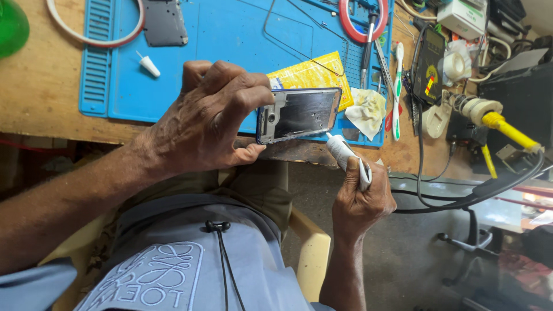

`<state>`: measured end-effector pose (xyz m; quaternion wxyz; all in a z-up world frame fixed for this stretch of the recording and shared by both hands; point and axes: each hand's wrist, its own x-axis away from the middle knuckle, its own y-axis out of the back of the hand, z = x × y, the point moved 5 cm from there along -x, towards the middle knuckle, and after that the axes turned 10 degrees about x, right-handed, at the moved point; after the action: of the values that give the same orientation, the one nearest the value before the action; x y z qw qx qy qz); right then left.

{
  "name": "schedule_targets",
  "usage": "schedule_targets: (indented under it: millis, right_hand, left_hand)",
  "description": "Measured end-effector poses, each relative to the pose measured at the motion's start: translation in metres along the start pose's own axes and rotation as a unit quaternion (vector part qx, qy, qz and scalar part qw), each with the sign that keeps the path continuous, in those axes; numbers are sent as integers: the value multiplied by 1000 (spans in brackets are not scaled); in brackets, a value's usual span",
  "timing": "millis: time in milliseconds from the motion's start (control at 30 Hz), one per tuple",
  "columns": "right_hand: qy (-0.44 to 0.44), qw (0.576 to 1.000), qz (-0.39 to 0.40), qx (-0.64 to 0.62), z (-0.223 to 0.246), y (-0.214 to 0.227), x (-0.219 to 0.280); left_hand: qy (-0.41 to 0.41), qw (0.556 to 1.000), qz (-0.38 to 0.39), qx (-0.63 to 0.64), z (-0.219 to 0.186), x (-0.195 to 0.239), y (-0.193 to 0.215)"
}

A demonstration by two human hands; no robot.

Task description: The person applies adhesive along the edges of a smartphone frame using a tube, then wipes the surface with a cloth. The person works on a single device on a cluttered workbench.

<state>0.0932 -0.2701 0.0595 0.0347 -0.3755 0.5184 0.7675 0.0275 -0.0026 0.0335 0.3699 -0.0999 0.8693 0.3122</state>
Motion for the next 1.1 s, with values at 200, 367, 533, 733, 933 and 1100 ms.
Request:
schedule_targets:
  millis: [200, 367, 533, 733, 933, 1100]
  right_hand:
    - [13, 1000, -3, -1, 5, 0, 4]
    - [39, 999, 0, -7, 4, -8, 12]
    - [-36, 994, -48, -94, -13, 6, 12]
    - [-212, 886, -70, -407, -47, -15, 3]
    - [-224, 863, -60, -450, -41, -46, -4]
    - [-121, 940, -30, -316, -22, -50, -19]
  left_hand:
    - [-16, 1000, -7, 22, 2, 2, 1]
    - [-20, 1000, -14, 18, 3, 4, 1]
    - [-22, 999, -22, 20, 1, 4, 1]
    - [15, 1000, -24, 1, -7, 1, 3]
    - [92, 992, -73, -54, -13, -5, 8]
    - [88, 991, -73, -70, -14, 0, 2]
